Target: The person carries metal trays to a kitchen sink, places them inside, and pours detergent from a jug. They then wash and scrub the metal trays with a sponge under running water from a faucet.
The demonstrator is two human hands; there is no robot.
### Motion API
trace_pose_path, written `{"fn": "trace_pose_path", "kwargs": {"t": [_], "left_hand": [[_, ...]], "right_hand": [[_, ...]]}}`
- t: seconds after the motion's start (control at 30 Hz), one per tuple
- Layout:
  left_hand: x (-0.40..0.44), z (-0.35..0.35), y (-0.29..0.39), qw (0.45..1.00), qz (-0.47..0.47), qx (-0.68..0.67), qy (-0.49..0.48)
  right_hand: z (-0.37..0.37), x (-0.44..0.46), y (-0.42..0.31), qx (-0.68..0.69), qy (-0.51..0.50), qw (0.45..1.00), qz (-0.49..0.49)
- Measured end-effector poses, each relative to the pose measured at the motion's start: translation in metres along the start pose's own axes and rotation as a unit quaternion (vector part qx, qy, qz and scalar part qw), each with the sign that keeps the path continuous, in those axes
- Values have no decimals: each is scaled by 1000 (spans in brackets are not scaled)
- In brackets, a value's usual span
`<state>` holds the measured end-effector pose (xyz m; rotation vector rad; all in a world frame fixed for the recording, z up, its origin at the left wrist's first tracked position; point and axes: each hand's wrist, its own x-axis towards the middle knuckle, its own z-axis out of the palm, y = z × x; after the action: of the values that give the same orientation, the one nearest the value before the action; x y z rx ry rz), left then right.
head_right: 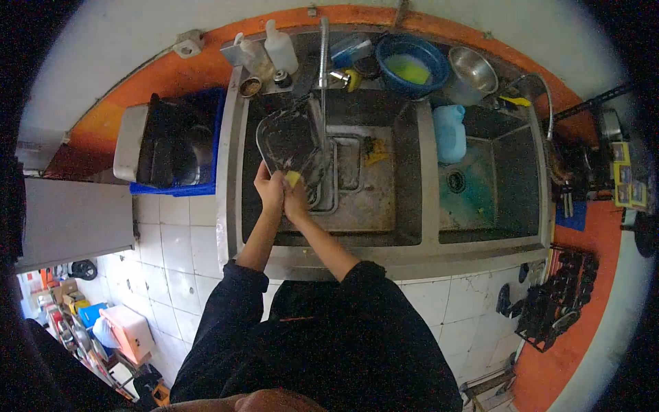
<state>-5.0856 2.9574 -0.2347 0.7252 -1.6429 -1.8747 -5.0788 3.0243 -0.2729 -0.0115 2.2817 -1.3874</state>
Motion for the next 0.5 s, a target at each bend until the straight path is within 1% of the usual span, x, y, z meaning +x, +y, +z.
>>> {"fn": "trace_pose_path", "kwargs": {"t": [0.03,0.07,0.1,0.13,0.17,0.2,0.27,0.3,0.33,0.4,0.47,0.5], "left_hand": [[-2,4,5,999,-23,29,1],[-7,11,14,999,-20,25,-4],[-15,21,26,999,-20,1,-35],[-23,26,30,997,-22,-23,-63],[-28,25,27,991,-45,-66,-112],[-38,35,46,980,-87,-100,-152],[-46,55,33,960,-154,-168,-165],[-45,57,17,959,-153,-174,-163],[-45,57,-6,946,-223,-174,-156],[-38,56,-13,929,-288,-177,-151],[-26,27,-2,929,-181,-208,-249],[-15,8,2,964,-142,-87,-210]], "right_hand": [[-9,-10,-15,175,-55,982,51],[-16,-16,-25,345,-108,927,98],[-23,-19,-26,345,-104,928,94],[-31,-21,-25,415,-124,895,106],[-37,-26,-23,483,-143,856,118],[-44,-33,-27,481,-143,857,117],[-57,-50,-33,612,-86,780,96],[-46,-41,9,690,-98,708,114],[-50,-36,22,685,-100,712,114],[-66,-24,40,671,-13,708,221],[-99,-8,70,658,-27,716,232],[-120,-6,89,636,-61,732,237]]}}
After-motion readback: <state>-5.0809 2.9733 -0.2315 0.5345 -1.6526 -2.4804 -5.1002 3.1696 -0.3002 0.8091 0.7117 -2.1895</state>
